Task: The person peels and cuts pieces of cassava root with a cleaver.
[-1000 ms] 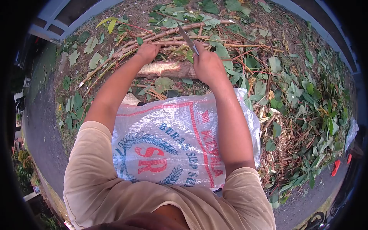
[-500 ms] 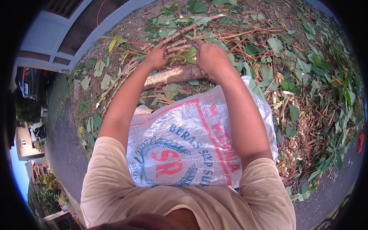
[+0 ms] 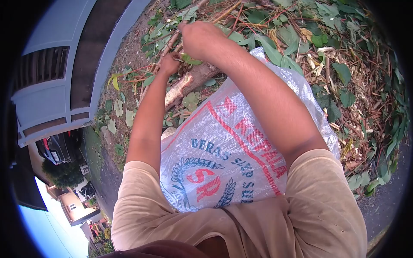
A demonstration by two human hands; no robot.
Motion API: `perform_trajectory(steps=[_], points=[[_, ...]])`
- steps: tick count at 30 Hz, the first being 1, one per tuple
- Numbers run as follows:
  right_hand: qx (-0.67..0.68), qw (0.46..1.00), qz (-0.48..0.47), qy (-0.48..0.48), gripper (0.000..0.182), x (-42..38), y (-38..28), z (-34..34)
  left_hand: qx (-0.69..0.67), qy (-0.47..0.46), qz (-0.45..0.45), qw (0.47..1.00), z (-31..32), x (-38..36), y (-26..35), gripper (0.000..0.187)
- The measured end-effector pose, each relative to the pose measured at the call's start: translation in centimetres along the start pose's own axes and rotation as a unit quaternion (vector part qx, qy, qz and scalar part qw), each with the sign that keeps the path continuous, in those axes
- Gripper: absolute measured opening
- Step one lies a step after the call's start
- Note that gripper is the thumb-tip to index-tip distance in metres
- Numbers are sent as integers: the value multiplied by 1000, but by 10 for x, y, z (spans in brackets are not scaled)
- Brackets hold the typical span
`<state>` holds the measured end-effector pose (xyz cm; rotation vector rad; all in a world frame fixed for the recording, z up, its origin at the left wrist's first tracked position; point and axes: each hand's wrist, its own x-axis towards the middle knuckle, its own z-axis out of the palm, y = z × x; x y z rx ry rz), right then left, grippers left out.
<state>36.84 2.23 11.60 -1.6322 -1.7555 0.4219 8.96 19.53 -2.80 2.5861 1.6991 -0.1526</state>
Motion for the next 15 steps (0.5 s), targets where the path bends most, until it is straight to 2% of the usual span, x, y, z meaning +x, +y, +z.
perform_trajectory(steps=[2, 3, 4, 6, 7, 8, 10, 11, 12, 14, 15], points=[[-13, 1000, -12, -11, 46, -3, 0, 3, -228, -15, -78, 970, -36, -9, 16, 39], [-7, 1000, -9, -11, 46, -4, 2, 6, -344, 31, -108, 932, -38, -7, 8, 41], [-15, 1000, -5, -12, 45, -4, 3, 8, -339, 31, -110, 934, -40, -5, 0, 41], [-14, 1000, -13, -13, 44, -3, 1, 12, -499, 152, -105, 847, -52, -8, -24, 47], [-10, 1000, -15, -10, 44, -4, 1, 13, -504, 165, -137, 837, -88, -38, 1, 29], [-5, 1000, -16, -7, 44, -6, 0, 15, -495, 175, -142, 839, -92, -54, -7, 29], [2, 999, -23, -27, 44, -7, -2, 20, -603, 148, -162, 767, -92, -83, -25, 30], [5, 999, -31, -23, 44, -9, -3, 23, -590, 154, -190, 769, -89, -104, -31, 28], [8, 999, -37, -20, 44, -12, -6, 26, -587, 159, -197, 769, -87, -129, -41, 28], [21, 998, -50, -31, 43, -18, -12, 33, -569, 36, -226, 790, -73, -177, -62, 46], [28, 997, -67, -33, 43, -21, -15, 39, -570, 39, -232, 787, -63, -201, -71, 46]])
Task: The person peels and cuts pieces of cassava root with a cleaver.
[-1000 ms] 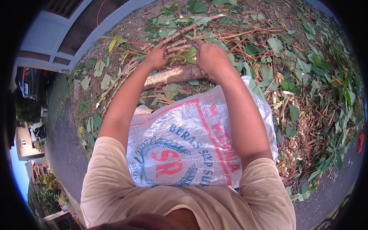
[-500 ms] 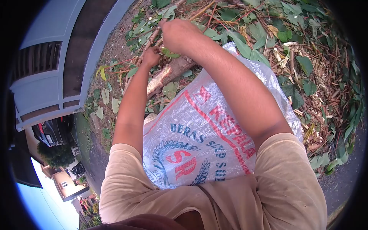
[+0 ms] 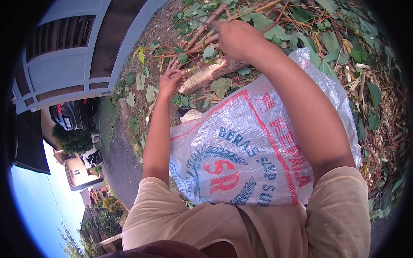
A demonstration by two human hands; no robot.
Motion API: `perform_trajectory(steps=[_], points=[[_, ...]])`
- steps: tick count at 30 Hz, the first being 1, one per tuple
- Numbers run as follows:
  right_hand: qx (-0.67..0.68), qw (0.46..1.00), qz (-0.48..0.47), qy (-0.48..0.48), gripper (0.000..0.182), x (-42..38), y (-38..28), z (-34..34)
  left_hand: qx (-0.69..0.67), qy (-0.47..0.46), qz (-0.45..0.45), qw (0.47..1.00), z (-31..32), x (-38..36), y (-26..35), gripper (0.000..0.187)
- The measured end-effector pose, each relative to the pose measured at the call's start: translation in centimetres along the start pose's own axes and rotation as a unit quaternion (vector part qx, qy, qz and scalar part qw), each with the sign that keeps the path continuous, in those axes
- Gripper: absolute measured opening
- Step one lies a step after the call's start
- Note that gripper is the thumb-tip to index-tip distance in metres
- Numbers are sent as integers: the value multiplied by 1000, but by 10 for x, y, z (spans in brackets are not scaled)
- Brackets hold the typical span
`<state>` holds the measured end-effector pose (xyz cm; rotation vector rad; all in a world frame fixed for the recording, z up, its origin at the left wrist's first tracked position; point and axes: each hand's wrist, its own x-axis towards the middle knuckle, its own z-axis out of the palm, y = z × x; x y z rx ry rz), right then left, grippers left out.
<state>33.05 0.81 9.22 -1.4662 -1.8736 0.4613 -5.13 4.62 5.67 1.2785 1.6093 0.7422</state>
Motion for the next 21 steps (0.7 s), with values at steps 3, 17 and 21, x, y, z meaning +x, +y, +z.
perform_trajectory(steps=[3, 17, 21], points=[[25, 998, -18, -61, 43, -4, -19, 10, 43, -45, -59, 996, -27, -33, -31, 36], [88, 994, -1, -61, 47, -13, -66, 15, 429, -199, -52, 880, 9, -43, -16, 59], [164, 985, -47, -5, 49, -15, -66, 30, 496, -212, -26, 841, 25, -40, -36, 60]])
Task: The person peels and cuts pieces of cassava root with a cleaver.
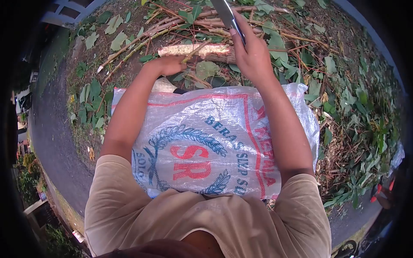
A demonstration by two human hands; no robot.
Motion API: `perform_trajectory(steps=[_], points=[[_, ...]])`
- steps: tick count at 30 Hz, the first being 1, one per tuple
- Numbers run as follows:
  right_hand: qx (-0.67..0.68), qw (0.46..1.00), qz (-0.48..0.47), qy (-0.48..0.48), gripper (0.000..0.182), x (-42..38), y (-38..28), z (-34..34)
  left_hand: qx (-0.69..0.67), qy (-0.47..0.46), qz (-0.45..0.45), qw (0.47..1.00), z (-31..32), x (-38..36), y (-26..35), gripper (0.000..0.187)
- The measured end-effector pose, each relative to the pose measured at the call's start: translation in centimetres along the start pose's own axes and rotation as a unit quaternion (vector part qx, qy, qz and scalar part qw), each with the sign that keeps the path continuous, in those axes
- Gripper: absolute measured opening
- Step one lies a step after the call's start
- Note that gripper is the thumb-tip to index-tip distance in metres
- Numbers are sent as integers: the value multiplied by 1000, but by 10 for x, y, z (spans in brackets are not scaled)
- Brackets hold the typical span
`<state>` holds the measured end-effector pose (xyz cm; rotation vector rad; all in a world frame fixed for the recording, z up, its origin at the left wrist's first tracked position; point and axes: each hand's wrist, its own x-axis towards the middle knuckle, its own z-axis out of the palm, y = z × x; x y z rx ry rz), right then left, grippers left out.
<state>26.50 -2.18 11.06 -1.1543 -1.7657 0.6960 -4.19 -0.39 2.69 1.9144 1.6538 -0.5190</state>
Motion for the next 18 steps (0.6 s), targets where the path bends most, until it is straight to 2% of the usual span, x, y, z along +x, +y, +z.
perform_trajectory(steps=[2, 4, 5, 7, 11, 12, 14, 15, 16, 18], points=[[-23, 999, 20, -37, 49, 1, -2, 4, 16, -12, 26, 999, -16, -9, 13, 56], [-163, 969, 54, -180, 49, -5, 1, 9, 17, -2, 34, 999, -10, -2, 9, 52], [-166, 968, 53, -179, 49, -11, 15, 13, 22, 5, 35, 999, -9, 0, 9, 50], [-200, 945, 37, -254, 51, -12, 42, 22, 23, 48, 57, 997, -8, 2, 4, 43], [-173, 949, 33, -262, 54, -5, 39, 8, -21, 113, 109, 987, -7, 4, -6, 38], [-104, 949, 133, -267, 54, 0, 29, 1, -25, 113, 109, 987, -8, 4, -5, 38], [33, 908, 324, -263, 55, 7, 13, -11, 16, 153, 101, 983, -10, 8, -5, 37], [164, 889, 363, -226, 56, 9, 13, -14, 43, 121, 98, 987, -9, 13, -10, 37], [158, 890, 360, -232, 56, 10, 10, -13, 36, 126, 95, 987, -3, 16, -12, 37], [305, 894, 320, -80, 58, 13, -3, -12, -10, 85, 90, 992, 2, 17, -14, 37]])
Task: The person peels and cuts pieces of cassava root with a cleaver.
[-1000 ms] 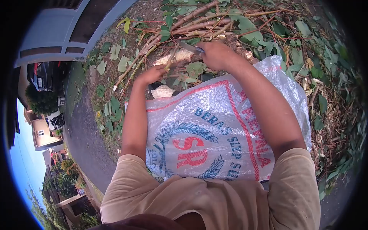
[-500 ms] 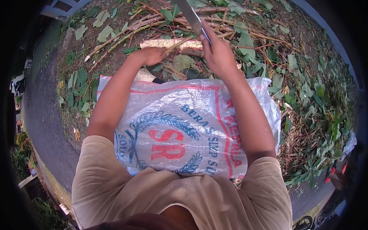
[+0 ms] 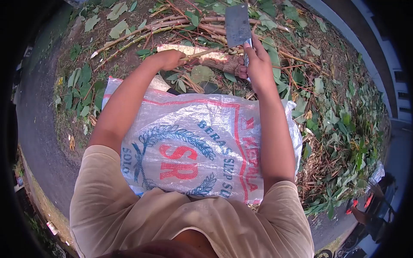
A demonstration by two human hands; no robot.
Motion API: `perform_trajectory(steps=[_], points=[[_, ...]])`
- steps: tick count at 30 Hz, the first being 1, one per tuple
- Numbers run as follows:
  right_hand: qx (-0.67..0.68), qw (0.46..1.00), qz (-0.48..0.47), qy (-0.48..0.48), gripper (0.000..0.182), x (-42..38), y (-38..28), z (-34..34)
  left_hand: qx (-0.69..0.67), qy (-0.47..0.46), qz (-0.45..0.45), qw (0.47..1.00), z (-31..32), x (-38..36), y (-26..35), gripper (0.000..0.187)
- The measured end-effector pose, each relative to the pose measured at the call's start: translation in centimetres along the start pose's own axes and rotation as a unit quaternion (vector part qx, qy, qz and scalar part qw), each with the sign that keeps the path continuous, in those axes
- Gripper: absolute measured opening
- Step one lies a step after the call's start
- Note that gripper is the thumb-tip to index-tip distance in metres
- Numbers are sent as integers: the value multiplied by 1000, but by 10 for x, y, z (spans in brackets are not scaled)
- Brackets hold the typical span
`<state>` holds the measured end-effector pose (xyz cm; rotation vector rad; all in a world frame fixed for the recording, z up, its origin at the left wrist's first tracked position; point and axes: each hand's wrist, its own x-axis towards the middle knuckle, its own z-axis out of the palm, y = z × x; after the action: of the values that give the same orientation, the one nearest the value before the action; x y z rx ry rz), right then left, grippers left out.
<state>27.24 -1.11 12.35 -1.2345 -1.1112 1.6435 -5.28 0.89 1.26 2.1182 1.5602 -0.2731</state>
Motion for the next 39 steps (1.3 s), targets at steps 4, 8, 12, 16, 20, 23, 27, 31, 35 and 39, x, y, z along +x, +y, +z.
perform_trajectory(steps=[4, 8, 12, 16, 20, 23, 27, 31, 35, 39], points=[[-262, 927, -254, 83, 58, -2, 21, 19, 21, 13, -19, 1000, -10, -1, 2, 36], [-536, 792, -292, -9, 58, 52, 121, -19, 45, 47, -23, 998, -4, -2, 9, 35], [-338, 935, 66, -87, 57, 26, 43, -1, 1, 54, -15, 998, -8, -3, 5, 38], [51, 975, 201, -80, 51, 34, 41, -26, 5, 94, 11, 995, -13, -2, 3, 34], [93, 993, 73, -21, 57, 9, 14, 3, 1, 9, -5, 1000, 4, 6, -4, 33], [-130, 975, -173, 47, 61, -1, 17, 14, -20, 2, -6, 1000, -5, 2, -3, 31], [-503, 828, -244, -49, 58, 33, 85, -5, -1, 24, 10, 1000, -1, 11, -3, 31], [-462, 881, -66, -81, 57, 34, 66, -4, -36, 27, -3, 999, -3, 3, -3, 29], [-78, 980, 161, -88, 57, 31, 47, -16, -41, 93, 21, 995, -12, 1, -3, 27], [152, 982, 98, -50, 59, 15, 17, -4, 7, 74, -4, 997, -8, 3, -1, 27]])
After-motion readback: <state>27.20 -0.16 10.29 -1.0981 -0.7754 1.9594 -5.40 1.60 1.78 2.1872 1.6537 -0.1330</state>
